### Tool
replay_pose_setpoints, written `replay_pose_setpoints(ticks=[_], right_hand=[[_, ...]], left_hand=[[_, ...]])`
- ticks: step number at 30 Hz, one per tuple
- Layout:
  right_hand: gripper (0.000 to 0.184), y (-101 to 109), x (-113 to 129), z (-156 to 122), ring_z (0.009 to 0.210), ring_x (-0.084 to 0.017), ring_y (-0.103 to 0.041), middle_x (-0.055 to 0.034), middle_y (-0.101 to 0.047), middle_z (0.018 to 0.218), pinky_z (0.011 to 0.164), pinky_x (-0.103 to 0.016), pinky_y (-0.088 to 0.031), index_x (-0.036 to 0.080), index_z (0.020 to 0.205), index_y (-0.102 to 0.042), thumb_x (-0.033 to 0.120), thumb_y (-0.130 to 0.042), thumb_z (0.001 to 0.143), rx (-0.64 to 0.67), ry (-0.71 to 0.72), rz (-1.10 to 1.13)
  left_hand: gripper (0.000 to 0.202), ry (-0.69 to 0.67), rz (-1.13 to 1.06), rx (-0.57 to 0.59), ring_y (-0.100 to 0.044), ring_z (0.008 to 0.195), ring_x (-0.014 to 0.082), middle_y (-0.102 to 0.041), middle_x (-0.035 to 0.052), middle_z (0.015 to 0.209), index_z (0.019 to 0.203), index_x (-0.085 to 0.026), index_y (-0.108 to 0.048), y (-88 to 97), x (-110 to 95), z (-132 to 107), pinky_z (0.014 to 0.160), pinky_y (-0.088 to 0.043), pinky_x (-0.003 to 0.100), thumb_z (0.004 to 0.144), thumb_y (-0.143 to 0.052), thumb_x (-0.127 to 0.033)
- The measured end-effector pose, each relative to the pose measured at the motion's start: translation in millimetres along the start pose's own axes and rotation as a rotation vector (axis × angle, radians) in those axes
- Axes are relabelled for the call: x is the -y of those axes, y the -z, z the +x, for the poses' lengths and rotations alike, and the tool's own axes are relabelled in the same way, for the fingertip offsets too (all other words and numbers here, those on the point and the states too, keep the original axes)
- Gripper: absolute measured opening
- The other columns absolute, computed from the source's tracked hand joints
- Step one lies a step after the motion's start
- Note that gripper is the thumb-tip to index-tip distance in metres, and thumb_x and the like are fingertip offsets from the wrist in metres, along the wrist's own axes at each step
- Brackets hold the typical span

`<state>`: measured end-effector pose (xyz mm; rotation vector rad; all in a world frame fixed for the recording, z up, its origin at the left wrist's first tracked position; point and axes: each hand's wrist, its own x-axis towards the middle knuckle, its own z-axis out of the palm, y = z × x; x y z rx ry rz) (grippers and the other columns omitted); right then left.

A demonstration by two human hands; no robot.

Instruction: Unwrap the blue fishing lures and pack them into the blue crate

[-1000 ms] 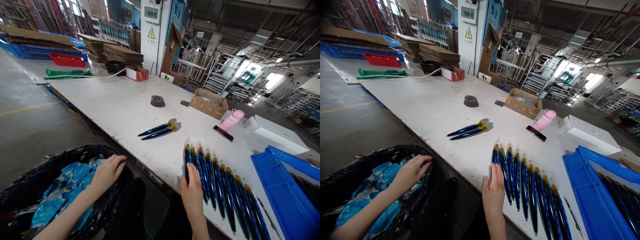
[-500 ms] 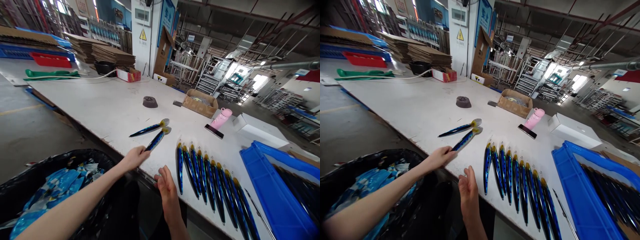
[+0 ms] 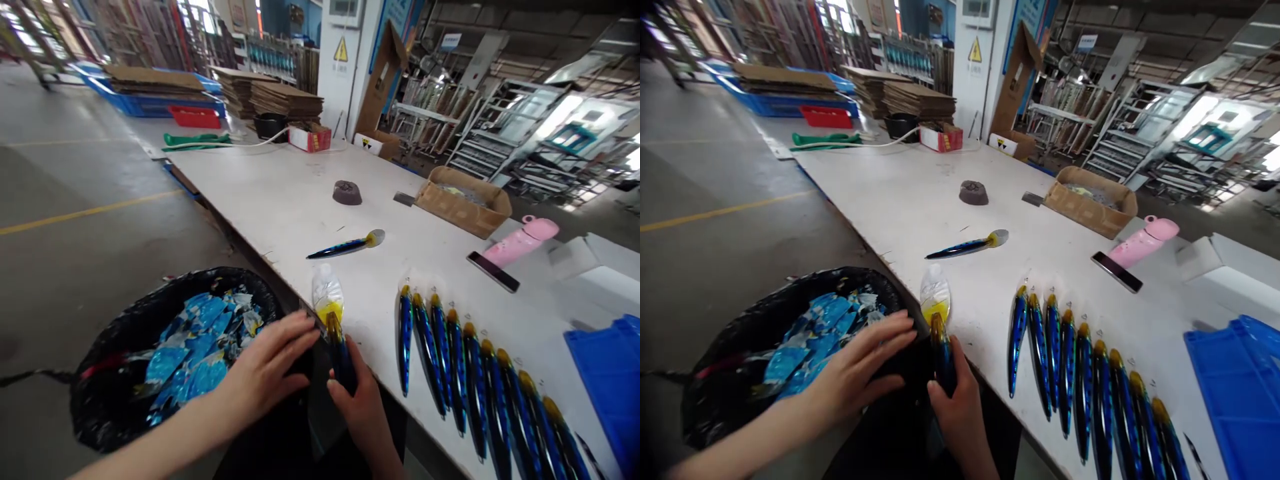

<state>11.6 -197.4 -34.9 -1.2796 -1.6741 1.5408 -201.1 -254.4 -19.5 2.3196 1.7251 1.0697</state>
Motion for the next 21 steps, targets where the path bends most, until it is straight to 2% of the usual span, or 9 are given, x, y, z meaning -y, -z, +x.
replay_pose_setpoints(ticks=[2,3,5,7,9,15,17,20,21], right_hand=[[0.068,8,-2,-5,0.136,-0.026,-0.044,-0.0073,-0.05,0.146,0.116,-0.044,-0.031,0.019,0.142,-0.047,0.016,-0.062,0.075,0.063,0.071,-0.189],[0.067,11,-2,-8,0.139,-0.026,-0.04,-0.0072,-0.048,0.148,0.117,-0.044,-0.029,0.018,0.141,-0.048,0.015,-0.06,0.075,0.096,0.094,-0.253],[0.065,12,-3,-13,0.138,-0.026,-0.041,-0.0081,-0.049,0.147,0.116,-0.044,-0.031,0.017,0.141,-0.049,0.015,-0.058,0.076,0.143,0.11,-0.325],[0.062,12,-4,-16,0.135,-0.027,-0.045,-0.0094,-0.052,0.144,0.115,-0.045,-0.034,0.016,0.14,-0.05,0.019,-0.059,0.079,0.149,0.093,-0.354],[0.06,11,-5,-18,0.134,-0.028,-0.047,-0.0101,-0.054,0.142,0.113,-0.046,-0.036,0.015,0.139,-0.05,0.025,-0.06,0.081,0.147,0.074,-0.362],[0.055,14,-7,-19,0.132,-0.026,-0.05,-0.0099,-0.056,0.14,0.111,-0.042,-0.04,0.016,0.141,-0.048,0.035,-0.054,0.089,0.186,0.101,-0.343],[0.056,16,-7,-20,0.132,-0.026,-0.049,-0.0102,-0.056,0.14,0.11,-0.041,-0.04,0.015,0.141,-0.048,0.039,-0.052,0.091,0.196,0.099,-0.37],[0.059,18,-7,-20,0.13,-0.029,-0.051,-0.0115,-0.056,0.14,0.108,-0.043,-0.043,0.015,0.141,-0.048,0.039,-0.055,0.088,0.199,0.098,-0.481],[0.059,18,-7,-20,0.128,-0.03,-0.053,-0.0119,-0.057,0.138,0.106,-0.045,-0.044,0.015,0.141,-0.048,0.039,-0.056,0.088,0.202,0.103,-0.516]], left_hand=[[0.076,-0.075,0.182,0.047,-0.034,0.14,0.0367,-0.046,0.0164,0.146,0.143,-0.019,-0.039,16.7,14,23,0.114,-0.032,0.054,0.077,-0.075,-0.027],[0.079,-0.102,0.241,0.104,-0.031,0.142,0.0374,-0.044,0.0162,0.148,0.143,-0.019,-0.038,21.3,21,33,0.115,-0.028,0.055,0.075,-0.077,-0.025],[0.069,-0.17,0.305,0.214,-0.036,0.14,0.0338,-0.048,0.0128,0.146,0.141,-0.019,-0.042,23.2,31,45,0.116,-0.027,0.053,0.079,-0.071,-0.018],[0.053,-0.248,0.326,0.264,-0.045,0.134,0.0281,-0.056,0.0091,0.139,0.137,-0.02,-0.047,18.8,39,50,0.115,-0.032,0.047,0.086,-0.058,-0.008],[0.046,-0.299,0.326,0.242,-0.052,0.129,0.0249,-0.061,0.0081,0.133,0.132,-0.019,-0.051,13.1,45,48,0.11,-0.039,0.041,0.089,-0.049,-0.004],[0.033,-0.358,0.236,0.066,-0.059,0.118,0.0205,-0.068,0.0074,0.116,0.122,-0.018,-0.056,10.4,44,44,0.099,-0.047,0.033,0.093,-0.045,-0.006],[0.024,-0.348,0.21,0.083,-0.062,0.105,0.0195,-0.068,0.0057,0.101,0.11,-0.018,-0.059,10.5,42,45,0.093,-0.049,0.033,0.092,-0.047,-0.008],[0.005,-0.283,0.289,0.212,-0.06,0.083,0.0198,-0.062,0.0038,0.084,0.088,-0.018,-0.058,6.3,42,45,0.077,-0.049,0.034,0.086,-0.059,-0.013],[0.009,-0.262,0.324,0.257,-0.059,0.079,0.0204,-0.06,0.0037,0.081,0.083,-0.018,-0.055,4.1,43,44,0.072,-0.047,0.034,0.082,-0.065,-0.017]])
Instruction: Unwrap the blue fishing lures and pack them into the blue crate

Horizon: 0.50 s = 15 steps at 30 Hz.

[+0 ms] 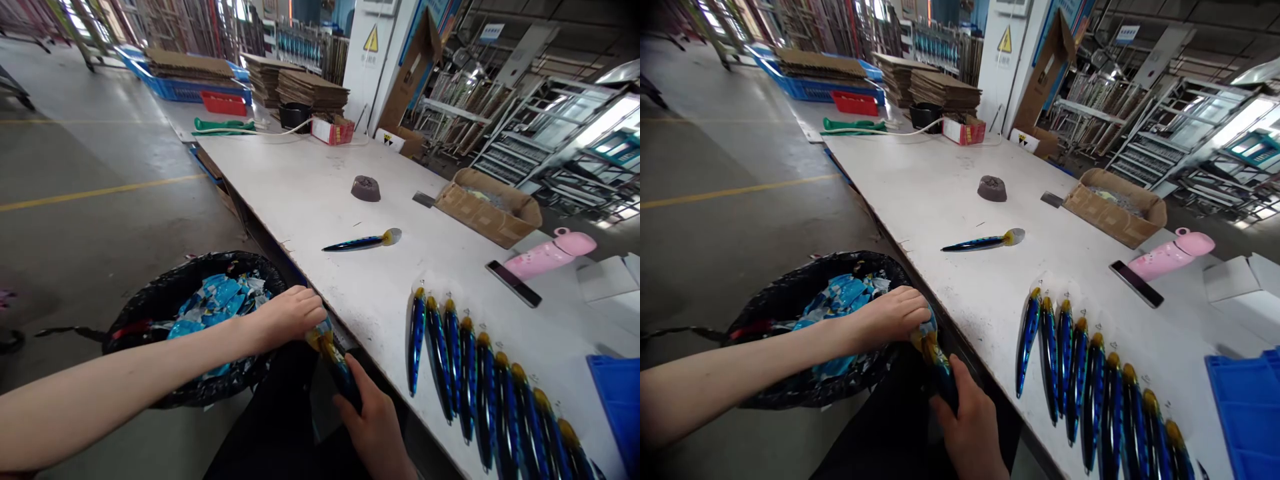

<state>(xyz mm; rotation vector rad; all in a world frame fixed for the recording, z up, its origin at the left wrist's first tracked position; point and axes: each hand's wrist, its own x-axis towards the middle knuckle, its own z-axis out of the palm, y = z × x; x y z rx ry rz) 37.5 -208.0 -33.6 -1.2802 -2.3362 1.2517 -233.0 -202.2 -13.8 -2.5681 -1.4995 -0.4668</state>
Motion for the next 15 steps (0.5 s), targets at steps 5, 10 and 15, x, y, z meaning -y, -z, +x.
replay_pose_setpoints(ticks=[5,10,15], right_hand=[[0.057,-2,-5,-1,0.117,-0.032,-0.062,-0.0139,-0.066,0.127,0.098,-0.043,-0.049,0.016,0.139,-0.052,0.042,-0.055,0.088,-0.015,0.014,0.048],[0.079,-9,-10,-4,0.05,-0.017,-0.058,-0.0031,-0.067,0.063,0.049,-0.026,-0.045,0.012,0.141,-0.045,0.067,-0.052,0.085,0.118,-0.229,0.615],[0.075,-12,-5,-14,0.042,-0.016,-0.05,-0.0051,-0.066,0.061,0.041,-0.027,-0.038,0.021,0.117,-0.066,0.08,-0.052,0.074,0.223,-0.273,0.92]], left_hand=[[0.025,0.006,0.019,0.09,-0.054,0.071,0.02,-0.058,0.0018,0.073,0.075,-0.019,-0.051,-7.6,-1,-4,0.062,-0.037,0.032,0.074,-0.075,-0.023],[0.026,-0.073,0.023,-0.1,-0.048,0.062,0.0158,-0.055,-0.0014,0.064,0.066,-0.02,-0.047,10.6,-3,0,0.06,-0.03,0.032,0.089,-0.053,-0.011],[0.035,-0.069,-0.003,-0.334,-0.039,0.055,0.0147,-0.046,-0.0019,0.056,0.06,-0.02,-0.041,32.9,-8,-2,0.056,-0.028,0.031,0.093,-0.04,-0.008]])
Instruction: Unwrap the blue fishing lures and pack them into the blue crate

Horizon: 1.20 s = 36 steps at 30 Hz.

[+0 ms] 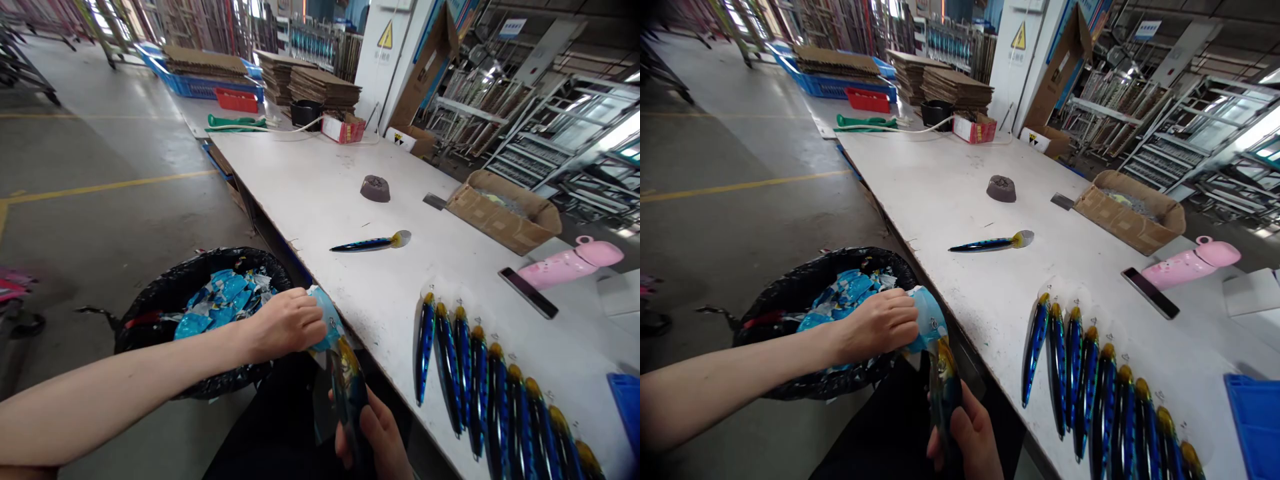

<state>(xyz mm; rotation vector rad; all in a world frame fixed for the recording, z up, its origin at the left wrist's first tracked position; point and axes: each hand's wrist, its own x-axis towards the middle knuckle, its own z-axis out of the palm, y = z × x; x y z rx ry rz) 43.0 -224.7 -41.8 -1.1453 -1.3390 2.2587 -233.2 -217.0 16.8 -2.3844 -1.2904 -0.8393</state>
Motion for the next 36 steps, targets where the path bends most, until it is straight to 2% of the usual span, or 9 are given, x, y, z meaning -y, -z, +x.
replay_pose_setpoints(ticks=[4,7,11,13,16,18,24,30,36], right_hand=[[0.08,-2,1,0,0.033,-0.012,-0.041,-0.0078,-0.071,0.088,0.032,-0.029,-0.038,0.035,0.118,-0.066,0.088,-0.023,0.076,-0.017,-0.036,0.078],[0.089,-9,7,8,0.028,-0.008,-0.034,-0.0071,-0.069,0.089,0.028,-0.024,-0.033,0.032,0.122,-0.063,0.089,-0.012,0.075,0.034,0.024,0.145],[0.075,-19,22,15,0.044,-0.015,-0.056,-0.0061,-0.067,0.066,0.041,-0.025,-0.046,0.018,0.121,-0.063,0.078,-0.041,0.082,-0.01,0.153,-0.008],[0.066,-22,23,18,0.07,-0.022,-0.069,-0.0093,-0.074,0.085,0.061,-0.03,-0.057,0.018,0.131,-0.057,0.063,-0.058,0.083,-0.149,0.24,-0.197],[0.06,-27,15,24,0.116,-0.029,-0.062,-0.011,-0.065,0.128,0.096,-0.038,-0.053,0.019,0.136,-0.054,0.045,-0.066,0.083,-0.307,0.35,-0.536],[0.057,-29,6,30,0.126,-0.03,-0.055,-0.0099,-0.06,0.136,0.104,-0.039,-0.047,0.019,0.135,-0.056,0.037,-0.065,0.081,-0.341,0.394,-0.707],[0.053,-26,2,33,0.122,-0.033,-0.058,-0.012,-0.058,0.137,0.096,-0.043,-0.053,0.018,0.135,-0.055,0.031,-0.06,0.084,-0.377,0.476,-1.053],[0.049,-24,6,32,0.113,-0.035,-0.064,-0.0158,-0.061,0.133,0.089,-0.046,-0.056,0.019,0.136,-0.056,0.03,-0.056,0.088,-0.367,0.497,-1.31],[0.057,-22,22,36,0.118,-0.031,-0.061,-0.0102,-0.059,0.137,0.098,-0.044,-0.052,0.023,0.138,-0.054,0.019,-0.062,0.082,-0.191,0.378,-1.258]], left_hand=[[0.032,0.209,-0.241,-0.189,-0.034,0.051,0.0138,-0.04,-0.0026,0.053,0.06,-0.021,-0.032,-6.5,-20,-9,0.052,-0.026,0.031,0.088,-0.039,-0.007],[0.03,0.399,-0.413,-0.307,-0.034,0.051,0.0128,-0.035,-0.0036,0.054,0.061,-0.022,-0.027,-26.4,-39,-23,0.051,-0.026,0.029,0.082,-0.041,-0.004],[0.017,0.696,-0.469,-0.243,-0.052,0.074,0.0146,-0.053,0.0009,0.079,0.082,-0.021,-0.047,-38.8,-48,-45,0.062,-0.043,0.026,0.079,-0.052,-0.006],[0.028,0.783,-0.418,-0.249,-0.055,0.099,0.0193,-0.056,0.0072,0.104,0.107,-0.02,-0.05,-32.3,-46,-52,0.081,-0.049,0.032,0.082,-0.057,-0.011],[0.03,0.794,-0.29,-0.305,-0.051,0.11,0.0208,-0.055,0.0082,0.113,0.117,-0.021,-0.05,-18.6,-43,-50,0.092,-0.046,0.036,0.089,-0.055,-0.013],[0.026,0.767,-0.219,-0.285,-0.052,0.105,0.0203,-0.057,0.0066,0.109,0.115,-0.021,-0.052,-14.6,-43,-45,0.091,-0.046,0.035,0.09,-0.056,-0.014],[0.004,0.746,-0.215,-0.122,-0.054,0.089,0.0195,-0.062,0.0035,0.092,0.094,-0.02,-0.06,-22.3,-37,-34,0.079,-0.046,0.034,0.092,-0.056,-0.021],[0.019,0.88,-0.451,-0.099,-0.052,0.075,0.0152,-0.056,0.0003,0.076,0.07,-0.019,-0.05,-26.5,-44,-29,0.068,-0.045,0.028,0.088,-0.052,-0.017],[0.022,0.985,-0.684,0.056,-0.052,0.059,0.0115,-0.055,-0.0019,0.065,0.07,-0.018,-0.051,-18.7,-52,-37,0.053,-0.045,0.021,0.091,-0.05,-0.025]])
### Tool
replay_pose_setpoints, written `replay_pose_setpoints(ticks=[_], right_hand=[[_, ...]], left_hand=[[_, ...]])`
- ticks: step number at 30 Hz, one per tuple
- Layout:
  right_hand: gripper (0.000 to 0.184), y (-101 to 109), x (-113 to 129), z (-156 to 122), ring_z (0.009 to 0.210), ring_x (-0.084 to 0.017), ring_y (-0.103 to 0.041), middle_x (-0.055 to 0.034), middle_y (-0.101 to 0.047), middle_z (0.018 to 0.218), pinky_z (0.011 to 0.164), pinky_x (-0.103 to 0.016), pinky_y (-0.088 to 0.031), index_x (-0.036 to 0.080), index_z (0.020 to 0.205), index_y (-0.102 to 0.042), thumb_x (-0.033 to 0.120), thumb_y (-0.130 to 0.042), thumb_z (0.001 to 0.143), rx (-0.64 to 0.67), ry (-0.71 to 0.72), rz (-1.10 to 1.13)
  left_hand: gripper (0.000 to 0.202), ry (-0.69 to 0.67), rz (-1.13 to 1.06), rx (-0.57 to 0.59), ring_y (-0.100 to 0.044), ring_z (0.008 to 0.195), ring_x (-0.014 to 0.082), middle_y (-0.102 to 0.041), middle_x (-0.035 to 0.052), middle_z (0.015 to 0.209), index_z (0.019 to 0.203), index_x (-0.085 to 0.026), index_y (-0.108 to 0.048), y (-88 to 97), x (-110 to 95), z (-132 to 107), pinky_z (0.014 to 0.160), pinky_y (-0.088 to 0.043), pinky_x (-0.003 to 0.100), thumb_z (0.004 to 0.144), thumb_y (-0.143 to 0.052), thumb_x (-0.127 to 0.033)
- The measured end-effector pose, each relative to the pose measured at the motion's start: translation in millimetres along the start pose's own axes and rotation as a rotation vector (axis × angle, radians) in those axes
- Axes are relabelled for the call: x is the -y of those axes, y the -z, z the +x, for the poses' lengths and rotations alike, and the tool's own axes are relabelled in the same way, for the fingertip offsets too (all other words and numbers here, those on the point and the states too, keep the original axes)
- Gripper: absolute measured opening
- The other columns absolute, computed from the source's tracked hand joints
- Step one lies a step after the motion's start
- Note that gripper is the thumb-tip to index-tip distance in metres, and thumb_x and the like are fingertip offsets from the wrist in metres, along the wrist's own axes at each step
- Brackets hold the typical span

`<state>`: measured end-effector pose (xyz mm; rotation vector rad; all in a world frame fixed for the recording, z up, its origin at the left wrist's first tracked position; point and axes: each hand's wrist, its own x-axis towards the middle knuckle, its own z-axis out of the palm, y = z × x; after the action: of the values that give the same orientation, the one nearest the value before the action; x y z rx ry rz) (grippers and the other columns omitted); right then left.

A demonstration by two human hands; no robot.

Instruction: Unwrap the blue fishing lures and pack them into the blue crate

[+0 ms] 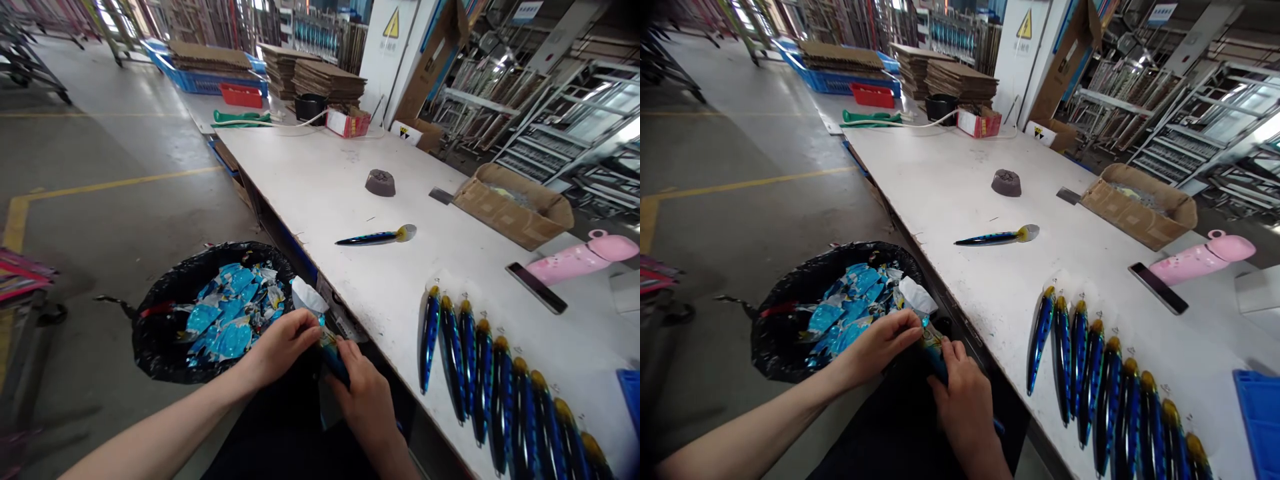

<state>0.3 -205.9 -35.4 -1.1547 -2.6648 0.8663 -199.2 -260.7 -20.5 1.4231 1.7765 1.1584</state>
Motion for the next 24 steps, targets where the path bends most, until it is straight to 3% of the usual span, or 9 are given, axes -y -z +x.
replay_pose_setpoints(ticks=[2,4,7,9,11,14,17,21,24], right_hand=[[0.061,10,-3,2,0.127,-0.029,-0.054,-0.0068,-0.057,0.139,0.106,-0.043,-0.045,0.024,0.139,-0.052,0.016,-0.064,0.079,0.072,0.002,0.146],[0.063,19,-6,2,0.131,-0.027,-0.051,-0.0047,-0.057,0.139,0.11,-0.044,-0.04,0.024,0.138,-0.053,0.016,-0.065,0.077,0.117,-0.003,0.263],[0.062,27,-10,1,0.129,-0.028,-0.052,-0.0041,-0.058,0.138,0.111,-0.046,-0.039,0.026,0.136,-0.056,0.017,-0.068,0.076,0.158,0.009,0.372],[0.062,30,-11,0,0.129,-0.028,-0.053,-0.0042,-0.059,0.137,0.111,-0.046,-0.039,0.026,0.135,-0.057,0.017,-0.07,0.075,0.184,0.012,0.404],[0.063,31,-11,-1,0.129,-0.028,-0.052,-0.0043,-0.06,0.136,0.112,-0.047,-0.038,0.027,0.134,-0.057,0.017,-0.07,0.073,0.205,0.004,0.403],[0.063,33,-11,-2,0.13,-0.029,-0.051,-0.0036,-0.06,0.135,0.113,-0.049,-0.035,0.028,0.133,-0.058,0.015,-0.071,0.072,0.232,-0.005,0.387],[0.061,38,-11,-2,0.13,-0.029,-0.051,-0.003,-0.059,0.136,0.113,-0.048,-0.034,0.028,0.132,-0.059,0.016,-0.072,0.073,0.297,-0.042,0.457],[0.057,47,-13,-1,0.126,-0.029,-0.055,-0.0035,-0.062,0.134,0.111,-0.047,-0.036,0.025,0.133,-0.058,0.032,-0.073,0.078,0.384,-0.111,0.647],[0.057,51,-16,-2,0.123,-0.031,-0.057,-0.0035,-0.064,0.13,0.109,-0.047,-0.039,0.024,0.132,-0.059,0.04,-0.073,0.079,0.422,-0.11,0.697]], left_hand=[[0.013,-0.08,0.085,-0.029,-0.058,0.07,0.0139,-0.061,0.0013,0.077,0.082,-0.017,-0.059,15.1,4,2,0.062,-0.05,0.024,0.091,-0.052,-0.024],[0.02,-0.237,0.232,-0.066,-0.06,0.099,0.0199,-0.064,0.0082,0.105,0.109,-0.019,-0.062,31.6,9,8,0.083,-0.052,0.031,0.091,-0.054,-0.02],[0.038,-0.495,0.38,0.069,-0.047,0.128,0.0267,-0.058,0.0099,0.13,0.128,-0.029,-0.058,46.0,16,21,0.105,-0.041,0.043,0.091,-0.056,-0.018],[0.027,-0.589,0.338,0.241,-0.057,0.118,0.0237,-0.066,0.0077,0.119,0.116,-0.03,-0.067,45.3,21,29,0.104,-0.041,0.039,0.092,-0.058,-0.022],[0.019,-0.599,0.234,0.362,-0.066,0.096,0.0175,-0.072,0.0061,0.101,0.101,-0.027,-0.073,39.6,25,33,0.092,-0.048,0.029,0.094,-0.055,-0.026],[0.022,-0.579,0.193,0.413,-0.067,0.082,0.0138,-0.073,0.0043,0.089,0.091,-0.026,-0.073,32.9,26,34,0.076,-0.05,0.022,0.096,-0.051,-0.028],[0.023,-0.585,0.228,0.485,-0.067,0.088,0.0149,-0.072,0.0057,0.096,0.1,-0.024,-0.071,37.6,18,31,0.078,-0.05,0.022,0.097,-0.048,-0.023],[0.031,-0.624,0.238,0.548,-0.064,0.108,0.0189,-0.069,0.0109,0.118,0.124,-0.021,-0.063,51.4,8,30,0.092,-0.049,0.025,0.097,-0.046,-0.019],[0.032,-0.701,0.328,0.535,-0.065,0.108,0.0194,-0.07,0.008,0.119,0.123,-0.024,-0.063,53.3,4,29,0.095,-0.048,0.027,0.097,-0.047,-0.016]])
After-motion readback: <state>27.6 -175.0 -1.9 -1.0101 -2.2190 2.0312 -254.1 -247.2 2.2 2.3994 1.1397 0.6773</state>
